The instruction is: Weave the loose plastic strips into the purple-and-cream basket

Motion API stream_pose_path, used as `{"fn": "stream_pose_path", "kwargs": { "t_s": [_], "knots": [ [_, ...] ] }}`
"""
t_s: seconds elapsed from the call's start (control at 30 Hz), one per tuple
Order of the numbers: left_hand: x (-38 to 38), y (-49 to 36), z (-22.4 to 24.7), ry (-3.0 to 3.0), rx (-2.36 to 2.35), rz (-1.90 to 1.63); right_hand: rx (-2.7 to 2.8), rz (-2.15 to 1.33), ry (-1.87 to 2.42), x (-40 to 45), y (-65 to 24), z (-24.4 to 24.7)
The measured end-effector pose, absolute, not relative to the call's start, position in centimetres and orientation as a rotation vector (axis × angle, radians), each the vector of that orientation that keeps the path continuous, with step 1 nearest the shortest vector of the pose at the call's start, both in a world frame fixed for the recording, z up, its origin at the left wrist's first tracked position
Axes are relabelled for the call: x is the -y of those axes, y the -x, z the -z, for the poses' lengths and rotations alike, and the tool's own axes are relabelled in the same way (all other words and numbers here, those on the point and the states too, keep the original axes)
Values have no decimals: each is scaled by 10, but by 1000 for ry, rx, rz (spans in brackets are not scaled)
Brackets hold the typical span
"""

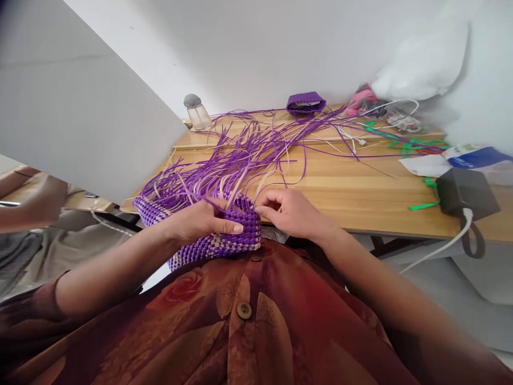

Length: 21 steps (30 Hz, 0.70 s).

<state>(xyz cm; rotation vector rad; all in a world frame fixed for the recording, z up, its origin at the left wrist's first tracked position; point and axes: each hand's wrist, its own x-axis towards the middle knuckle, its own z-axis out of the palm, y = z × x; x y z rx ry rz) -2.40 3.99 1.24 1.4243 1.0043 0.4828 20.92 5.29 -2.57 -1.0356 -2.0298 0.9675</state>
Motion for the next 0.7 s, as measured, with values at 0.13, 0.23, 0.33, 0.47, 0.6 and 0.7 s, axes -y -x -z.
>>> {"fn": "stream_pose_path", "kwargs": {
  "t_s": [0.13,0.23,0.33,0.47,0.6,0.7],
  "knots": [
    [-25,12,-4,-1490,-1076,-537,1789,-1148,975,-50,-202,42],
    [-13,0,-4,-1666,-1077,-516,1720,-1330,905,-45,-212,52],
    [-7,-9,-7,-1877,-1002,-432,1708,-1399,883,-38,-226,61],
    [-8,-14,-14,-2038,-969,-357,1764,-1328,904,-39,-233,60],
    [-10,-8,-20,-2084,-983,-320,1978,-1301,887,-52,-228,44],
    [-9,-1,-21,-2107,-986,-289,2112,-1251,849,-60,-224,31]
  ]
}}
